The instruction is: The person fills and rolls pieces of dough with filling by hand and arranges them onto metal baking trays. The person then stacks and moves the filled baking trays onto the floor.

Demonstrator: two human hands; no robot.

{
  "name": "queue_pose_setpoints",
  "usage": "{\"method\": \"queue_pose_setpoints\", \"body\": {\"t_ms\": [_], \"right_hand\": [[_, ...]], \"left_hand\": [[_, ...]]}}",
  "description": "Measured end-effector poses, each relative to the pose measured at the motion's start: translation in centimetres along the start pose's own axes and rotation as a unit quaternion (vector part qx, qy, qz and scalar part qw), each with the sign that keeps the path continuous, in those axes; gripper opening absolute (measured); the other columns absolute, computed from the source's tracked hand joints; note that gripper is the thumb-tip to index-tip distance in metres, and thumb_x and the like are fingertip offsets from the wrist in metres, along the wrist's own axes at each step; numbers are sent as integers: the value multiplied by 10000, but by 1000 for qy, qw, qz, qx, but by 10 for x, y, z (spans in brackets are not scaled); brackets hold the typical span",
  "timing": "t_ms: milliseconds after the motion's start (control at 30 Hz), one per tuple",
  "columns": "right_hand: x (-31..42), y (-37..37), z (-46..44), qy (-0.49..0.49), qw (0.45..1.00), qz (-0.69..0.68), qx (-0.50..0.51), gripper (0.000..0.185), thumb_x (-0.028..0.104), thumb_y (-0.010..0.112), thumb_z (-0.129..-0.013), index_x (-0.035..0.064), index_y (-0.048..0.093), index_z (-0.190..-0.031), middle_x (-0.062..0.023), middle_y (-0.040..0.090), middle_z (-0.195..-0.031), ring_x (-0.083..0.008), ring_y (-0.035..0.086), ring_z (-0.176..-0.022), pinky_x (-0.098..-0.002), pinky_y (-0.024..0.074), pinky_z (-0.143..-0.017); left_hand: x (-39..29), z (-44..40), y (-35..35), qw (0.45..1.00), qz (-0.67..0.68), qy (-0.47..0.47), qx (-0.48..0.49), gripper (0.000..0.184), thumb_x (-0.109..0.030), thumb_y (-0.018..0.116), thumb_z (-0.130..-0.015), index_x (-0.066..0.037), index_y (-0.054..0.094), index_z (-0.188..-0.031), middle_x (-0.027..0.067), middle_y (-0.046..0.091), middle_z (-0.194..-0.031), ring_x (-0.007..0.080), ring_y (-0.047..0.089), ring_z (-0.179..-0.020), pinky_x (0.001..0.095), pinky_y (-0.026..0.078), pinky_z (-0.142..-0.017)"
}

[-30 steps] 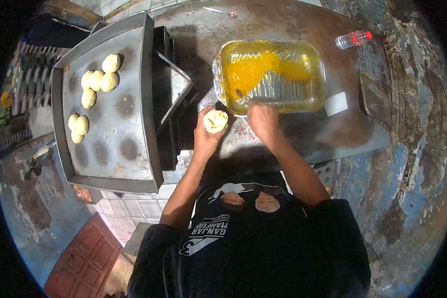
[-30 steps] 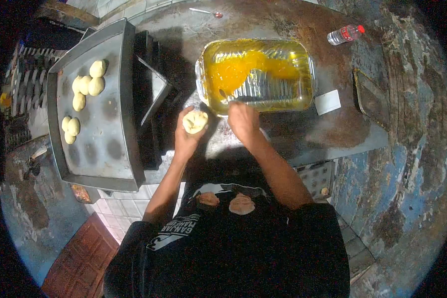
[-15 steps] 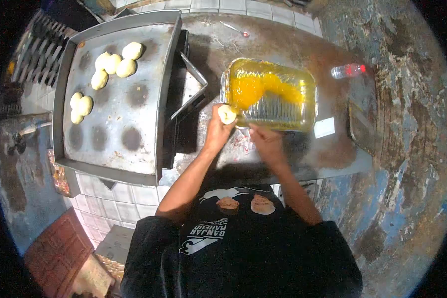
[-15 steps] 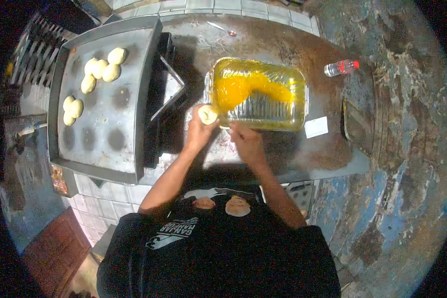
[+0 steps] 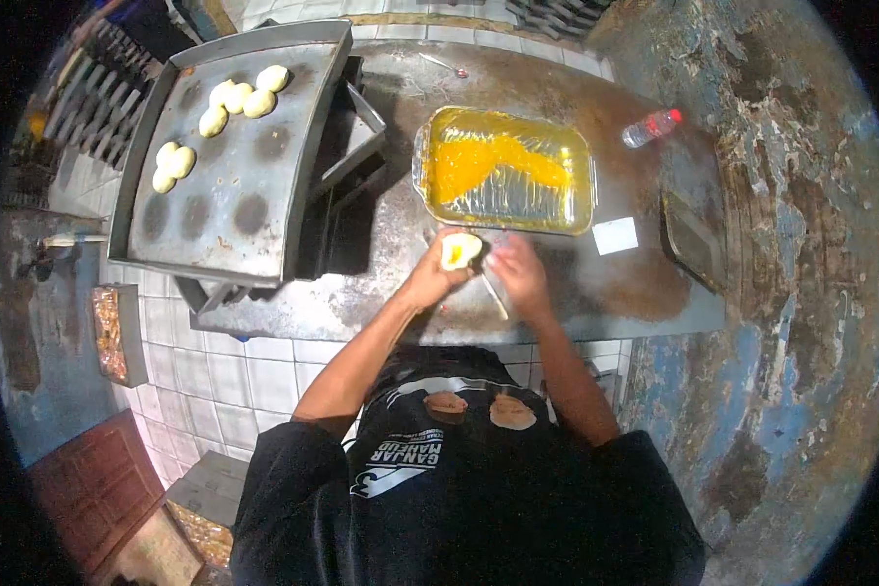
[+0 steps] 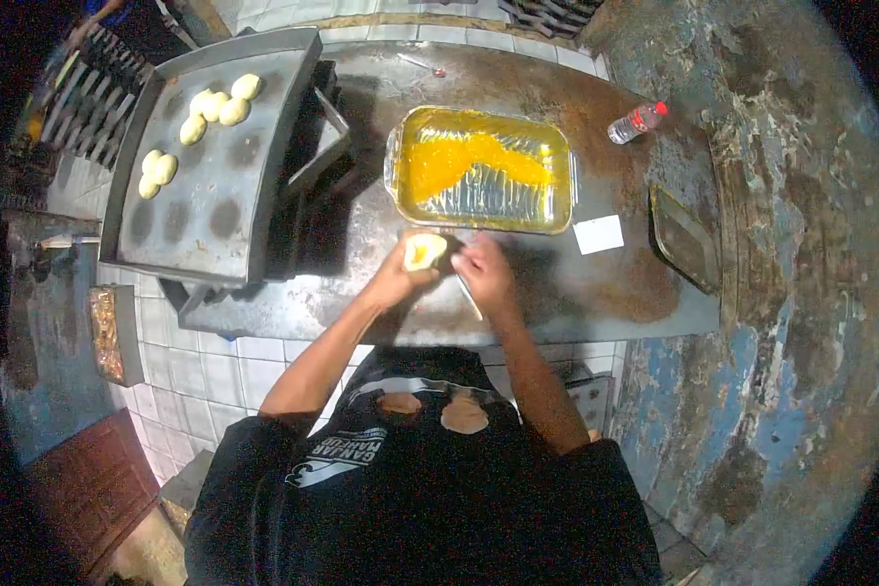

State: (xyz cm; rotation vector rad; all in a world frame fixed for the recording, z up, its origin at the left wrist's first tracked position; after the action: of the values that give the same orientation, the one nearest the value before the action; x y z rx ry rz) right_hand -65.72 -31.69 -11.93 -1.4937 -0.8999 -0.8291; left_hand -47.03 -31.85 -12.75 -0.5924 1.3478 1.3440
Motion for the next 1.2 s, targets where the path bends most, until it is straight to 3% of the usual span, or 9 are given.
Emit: {"method": "queue_pose_setpoints", "body": {"t_ms": [67,133,400,633,733,833,967,1067,1200], "right_hand": [[28,-6,5,129,960,-246,24,217,26,661,-874,15,642,-1090,-223,693,-1099,-348,708,-939,-389,571,-833],[90,-21,30,-7,987,34,160,296,-11,629,-888,12,627,-1183,-202,700,-1133,-319,704,-1021,-373,546,-906],[69,-77,122,-99,994,15,42,454,13,573,-919,31,518,-1369,-176,691,-1165,-356,655,-1107,-418,492,-985],[26,-68,161,132,915,-381,18,604,32,710,-891,11,391,-1404,-97,668,-990,-151,645,-921,-314,523,-864],[43,-84,166,181,845,-495,90,585,34,705,-888,4,415,-1395,-63,672,-901,-170,663,-868,-327,539,-873],[98,-95,174,-74,954,-72,280,490,40,699,-912,3,501,-1359,-122,702,-1084,-171,679,-987,-307,571,-839],[97,-63,171,-57,899,-423,99,508,-13,683,-923,-27,468,-1383,-141,695,-1124,-163,677,-989,-295,569,-866],[117,-51,158,-47,884,-428,182,545,-5,707,-914,-42,449,-1393,-146,686,-1140,-172,677,-985,-293,572,-856],[156,-20,145,-102,895,-165,402,433,19,676,-904,-30,544,-1314,-105,722,-986,-158,691,-901,-320,558,-842]], "left_hand": [[10,17,23,978,-184,95,-14,623,23,773,-784,-72,469,-1320,82,633,-1160,182,612,-1062,338,514,-931],[22,26,35,955,-280,90,-35,620,-35,821,-771,-53,482,-1290,89,635,-1142,176,608,-1050,325,521,-904],[8,91,122,996,-25,-70,48,288,-284,727,-945,-30,633,-1042,1,625,-698,135,621,-657,282,490,-598],[-3,143,157,940,-260,212,-64,374,-276,549,-1045,52,697,-1148,258,655,-1286,319,550,-1337,360,479,-1036],[-3,166,153,906,-400,128,-46,363,-261,624,-1001,34,671,-1208,220,712,-1148,304,677,-1134,380,529,-924],[-12,182,145,882,-459,96,43,348,-259,664,-971,12,685,-1187,190,736,-958,227,715,-890,397,544,-794],[-37,206,114,885,-465,-13,-16,483,-331,588,-1030,-10,578,-1391,116,742,-1043,169,661,-929,352,520,-886],[-50,233,110,931,-315,138,-125,495,-377,569,-1025,3,587,-1343,111,711,-960,173,646,-857,336,532,-778],[-59,250,91,963,-252,42,-81,565,-327,719,-934,-15,568,-1381,55,689,-1021,127,619,-936,287,505,-853]]}}
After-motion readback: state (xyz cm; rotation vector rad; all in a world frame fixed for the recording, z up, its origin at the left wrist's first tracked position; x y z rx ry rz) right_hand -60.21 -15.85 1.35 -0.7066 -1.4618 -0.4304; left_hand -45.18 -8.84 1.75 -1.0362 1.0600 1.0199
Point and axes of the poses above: each hand's wrist, its own z-axis away from the middle knuckle, its own y-axis out of the palm, x = y × z, the point moved 4 cm from there along -z, towards the middle knuckle
